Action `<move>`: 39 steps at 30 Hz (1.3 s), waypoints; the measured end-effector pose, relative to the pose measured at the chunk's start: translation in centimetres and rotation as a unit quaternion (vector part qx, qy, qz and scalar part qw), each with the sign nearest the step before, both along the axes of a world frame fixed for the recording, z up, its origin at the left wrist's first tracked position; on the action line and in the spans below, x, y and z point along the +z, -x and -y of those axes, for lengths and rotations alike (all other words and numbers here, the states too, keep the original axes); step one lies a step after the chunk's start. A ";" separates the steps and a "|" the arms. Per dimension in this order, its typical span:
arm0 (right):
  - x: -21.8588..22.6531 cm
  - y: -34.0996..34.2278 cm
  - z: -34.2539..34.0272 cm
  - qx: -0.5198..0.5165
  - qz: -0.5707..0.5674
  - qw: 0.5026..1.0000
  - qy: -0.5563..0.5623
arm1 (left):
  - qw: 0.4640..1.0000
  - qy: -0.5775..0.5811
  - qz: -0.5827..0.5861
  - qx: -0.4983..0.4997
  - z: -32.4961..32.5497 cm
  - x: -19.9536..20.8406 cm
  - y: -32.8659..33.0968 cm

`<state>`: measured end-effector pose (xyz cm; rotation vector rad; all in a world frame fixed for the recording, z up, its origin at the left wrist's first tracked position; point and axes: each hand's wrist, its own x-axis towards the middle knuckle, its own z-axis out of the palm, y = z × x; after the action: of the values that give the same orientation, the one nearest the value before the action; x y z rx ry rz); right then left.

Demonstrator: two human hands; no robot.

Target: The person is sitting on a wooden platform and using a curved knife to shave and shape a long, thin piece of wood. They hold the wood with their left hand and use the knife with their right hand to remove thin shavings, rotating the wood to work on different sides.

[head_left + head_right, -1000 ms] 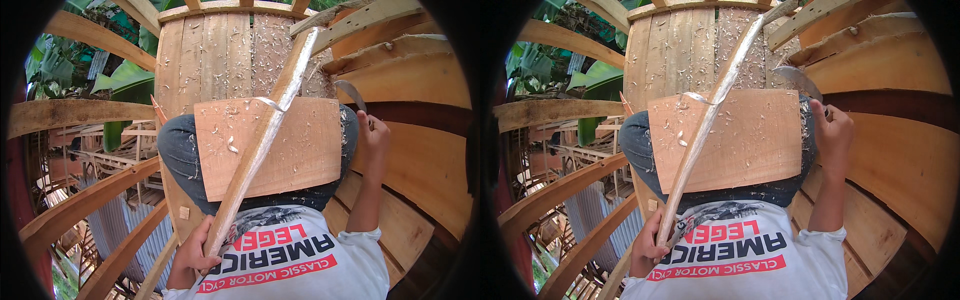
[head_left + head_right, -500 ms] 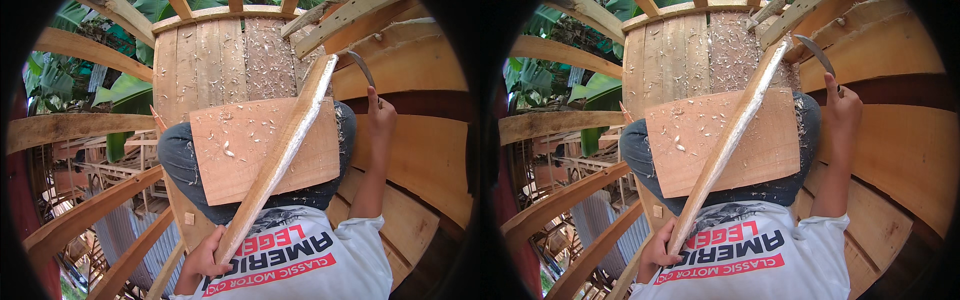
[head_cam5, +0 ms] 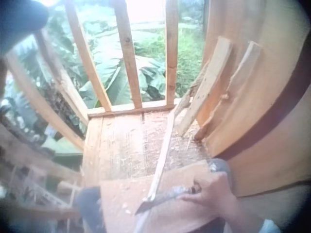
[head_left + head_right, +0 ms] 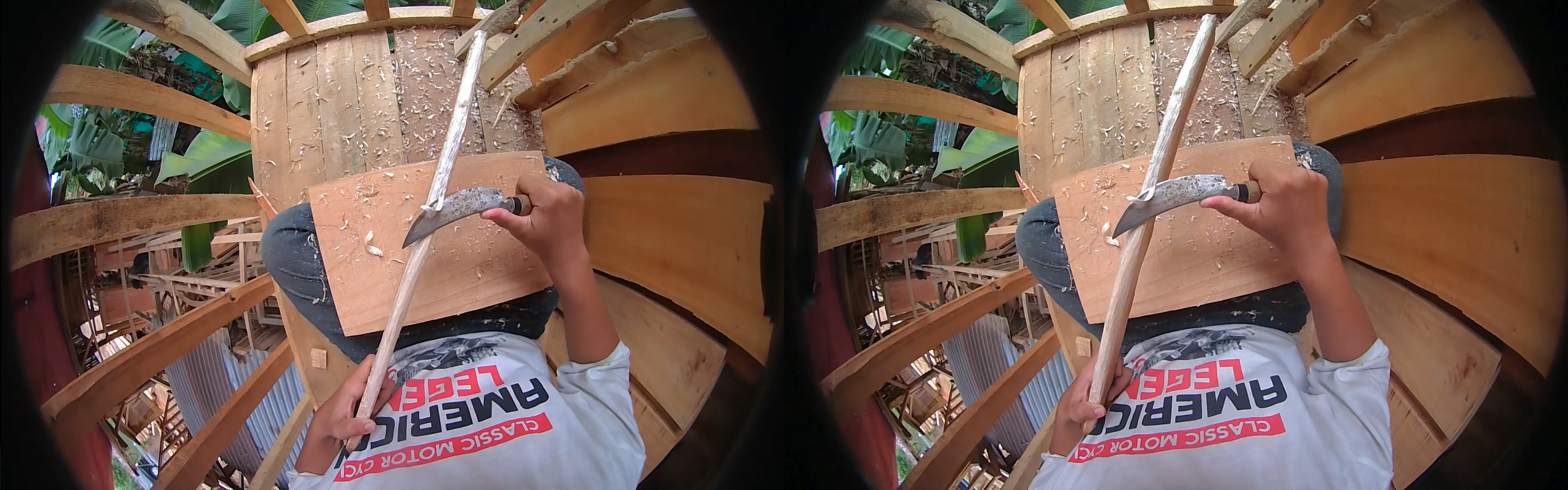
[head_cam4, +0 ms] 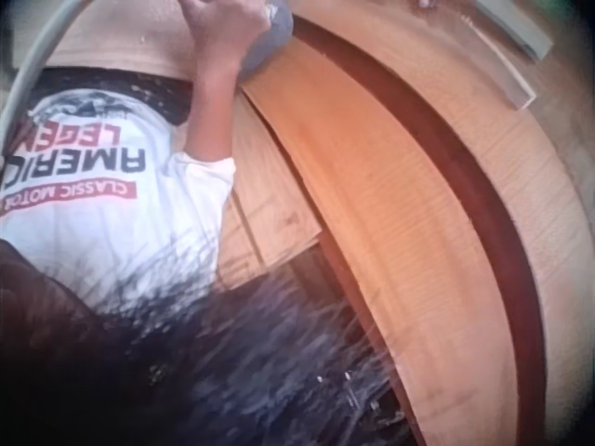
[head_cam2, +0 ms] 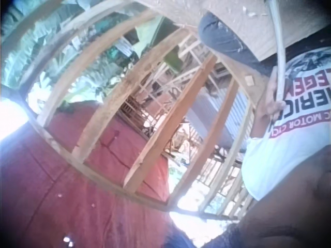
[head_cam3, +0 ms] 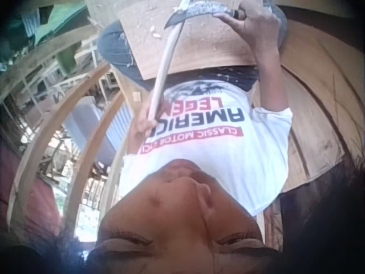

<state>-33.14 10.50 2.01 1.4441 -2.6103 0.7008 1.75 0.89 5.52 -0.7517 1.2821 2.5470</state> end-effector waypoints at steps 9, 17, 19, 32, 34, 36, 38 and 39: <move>1.5 7.4 -2.5 -0.278 0.153 0.948 0.016 | 0.996 -0.089 0.002 -0.008 -1.2 -0.3 -2.1; 2.4 -5.0 -0.7 0.039 0.139 0.990 -0.009 | 0.988 -0.135 -0.047 0.065 -1.3 -1.1 0.0; 1.9 -2.6 -0.4 -0.042 0.107 0.992 -0.059 | 0.990 -0.126 -0.034 0.052 -1.8 -1.3 0.0; 2.0 6.5 -1.5 -0.260 0.162 0.952 0.019 | 0.985 -0.157 0.006 0.072 -2.4 -0.3 -1.6; 2.9 1.2 -0.8 -0.137 0.166 0.976 0.015 | 0.979 -0.182 0.001 0.091 -2.4 -1.2 -1.5; 2.8 -3.4 -0.7 -0.007 0.159 0.987 -0.016 | 0.980 -0.183 -0.005 0.083 -2.2 -1.8 -0.8; 2.8 -4.6 -0.7 0.046 0.143 0.988 -0.025 | 0.978 -0.194 0.010 0.075 -2.5 -1.3 -0.3; 2.5 -4.2 -0.6 0.038 0.120 0.992 -0.027 | 0.978 -0.198 0.017 0.071 -2.6 -1.1 -0.2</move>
<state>-28.97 11.12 4.51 1.5737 -2.7823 0.8682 1.95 3.48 4.46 -0.8161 0.6932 2.7594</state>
